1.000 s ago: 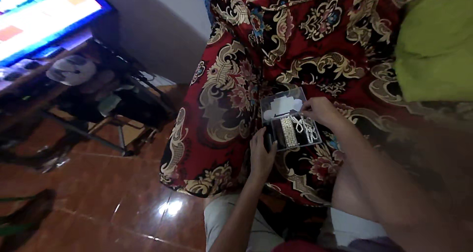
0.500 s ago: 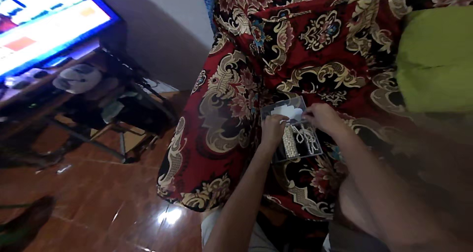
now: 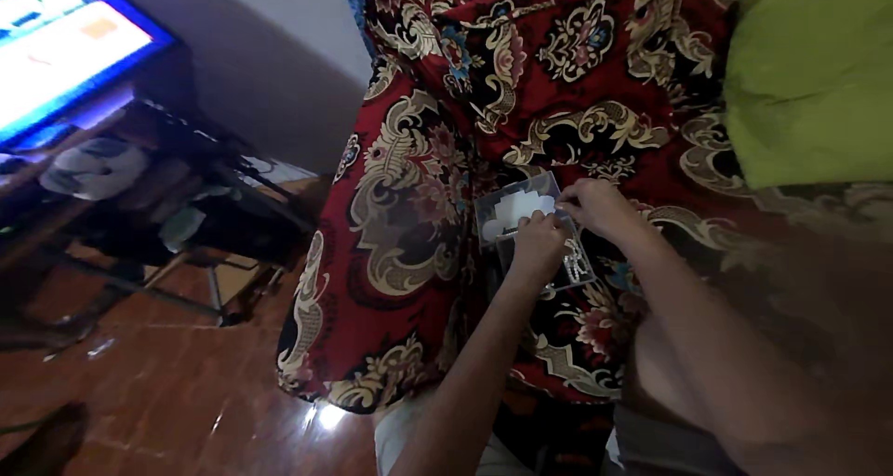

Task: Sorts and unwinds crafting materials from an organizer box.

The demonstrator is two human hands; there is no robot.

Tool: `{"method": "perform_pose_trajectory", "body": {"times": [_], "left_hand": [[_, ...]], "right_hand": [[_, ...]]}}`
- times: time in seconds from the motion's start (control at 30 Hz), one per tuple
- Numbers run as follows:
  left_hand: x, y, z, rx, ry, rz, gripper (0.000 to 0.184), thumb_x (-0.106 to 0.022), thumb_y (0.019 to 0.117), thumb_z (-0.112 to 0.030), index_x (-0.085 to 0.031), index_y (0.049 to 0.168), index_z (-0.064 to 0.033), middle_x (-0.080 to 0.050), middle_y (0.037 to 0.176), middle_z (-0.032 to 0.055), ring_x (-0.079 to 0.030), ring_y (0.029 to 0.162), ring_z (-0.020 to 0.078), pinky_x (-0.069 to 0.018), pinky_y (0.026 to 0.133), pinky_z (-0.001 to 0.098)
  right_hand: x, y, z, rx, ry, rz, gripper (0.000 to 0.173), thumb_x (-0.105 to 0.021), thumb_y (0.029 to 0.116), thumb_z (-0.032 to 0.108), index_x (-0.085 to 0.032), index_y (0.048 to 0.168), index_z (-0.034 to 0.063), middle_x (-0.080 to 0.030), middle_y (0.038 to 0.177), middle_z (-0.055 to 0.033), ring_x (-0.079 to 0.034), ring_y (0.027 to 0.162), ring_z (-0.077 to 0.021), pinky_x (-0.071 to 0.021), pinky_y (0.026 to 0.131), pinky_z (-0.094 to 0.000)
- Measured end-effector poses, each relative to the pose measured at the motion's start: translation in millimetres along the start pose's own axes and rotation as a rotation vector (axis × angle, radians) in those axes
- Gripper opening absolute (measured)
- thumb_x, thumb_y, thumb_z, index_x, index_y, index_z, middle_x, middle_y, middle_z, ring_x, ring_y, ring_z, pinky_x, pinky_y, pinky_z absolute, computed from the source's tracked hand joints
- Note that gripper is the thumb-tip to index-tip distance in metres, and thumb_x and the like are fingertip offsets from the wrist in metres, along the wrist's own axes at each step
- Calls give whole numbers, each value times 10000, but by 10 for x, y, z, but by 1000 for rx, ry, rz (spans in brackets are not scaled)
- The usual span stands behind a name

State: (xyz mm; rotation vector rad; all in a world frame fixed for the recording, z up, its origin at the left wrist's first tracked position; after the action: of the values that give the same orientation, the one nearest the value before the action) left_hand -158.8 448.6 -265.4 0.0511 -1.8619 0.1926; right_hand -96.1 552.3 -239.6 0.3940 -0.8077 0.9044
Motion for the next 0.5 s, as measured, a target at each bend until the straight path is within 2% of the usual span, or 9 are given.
{"method": "perform_pose_trajectory", "body": {"times": [0.03, 0.1, 0.2, 0.27, 0.3, 0.37, 0.43, 0.5], "left_hand": [[-19, 23, -21, 20, 28, 46, 264, -707, 942, -186, -749, 1186, -94, -679, 1257, 147, -586, 1199, 360, -408, 1004, 566], [-26, 39, -48, 23, 54, 53, 250, -697, 947, -157, -747, 1182, -88, -698, 1223, 148, -602, 1184, 360, -414, 998, 563], [103, 1, -10, 50, -10, -35, 211, -666, 965, -141, -761, 1141, -74, -718, 1136, 166, -631, 1134, 369, -423, 1000, 577], [213, -64, 116, 97, -167, -123, 221, -641, 986, -144, -745, 1149, -36, -722, 1109, 179, -646, 1121, 360, -421, 1032, 567], [246, -100, 202, 123, -282, -170, 227, -628, 992, -131, -734, 1150, -7, -724, 1103, 185, -662, 1108, 335, -444, 1040, 529], [263, -172, 376, 189, -567, -235, 226, -613, 999, -95, -699, 1156, 42, -708, 1090, 192, -683, 1039, 253, -526, 980, 404], [265, -239, 480, 262, -787, -236, 226, -609, 1004, -65, -662, 1184, 62, -684, 1125, 183, -671, 1006, 179, -543, 928, 326], [273, -300, 509, 303, -903, -250, 220, -598, 1012, -59, -650, 1186, 65, -671, 1142, 164, -665, 1003, 146, -547, 922, 302]], "right_hand": [[-2, 3, -1, 6, -4, -1, 165, -689, 995, 186, -764, 1054, 51, -704, 1064, -172, -684, 1005, -334, -547, 907, -537], [-2, 6, 2, 16, -10, -4, 170, -686, 997, 186, -765, 1057, 47, -704, 1067, -178, -682, 1010, -340, -542, 913, -539], [26, 2, 5, 22, -12, -15, 171, -680, 1002, 183, -762, 1059, 44, -704, 1070, -182, -683, 1014, -347, -543, 913, -542], [47, -6, 4, 22, 0, -24, 164, -686, 996, 170, -765, 1048, 37, -708, 1059, -191, -684, 1004, -355, -539, 903, -556], [49, -10, 2, 16, 14, -14, 166, -688, 995, 175, -766, 1045, 37, -710, 1053, -189, -683, 1002, -355, -537, 902, -562], [27, -12, 7, -12, 79, 59, 177, -682, 1002, 194, -764, 1061, 49, -722, 1055, -165, -686, 1011, -328, -529, 926, -552], [-46, -22, 33, -15, 164, 198, 206, -640, 1024, 163, -743, 1168, 57, -723, 1134, -154, -686, 1050, -298, -519, 973, -515], [-152, -31, 64, 42, 177, 337, 284, -592, 1023, 70, -681, 1292, 49, -686, 1235, -179, -678, 1085, -310, -516, 995, -498]]}}
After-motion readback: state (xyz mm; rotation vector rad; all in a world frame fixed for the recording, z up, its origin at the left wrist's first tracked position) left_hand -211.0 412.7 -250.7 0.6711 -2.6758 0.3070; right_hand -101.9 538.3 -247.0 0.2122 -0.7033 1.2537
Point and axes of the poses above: each hand's wrist, its own y-axis towards the middle knuckle, its own x-axis out of the back of the hand, z = x × y, the point moved 5 cm from there along y, towards the middle knuckle
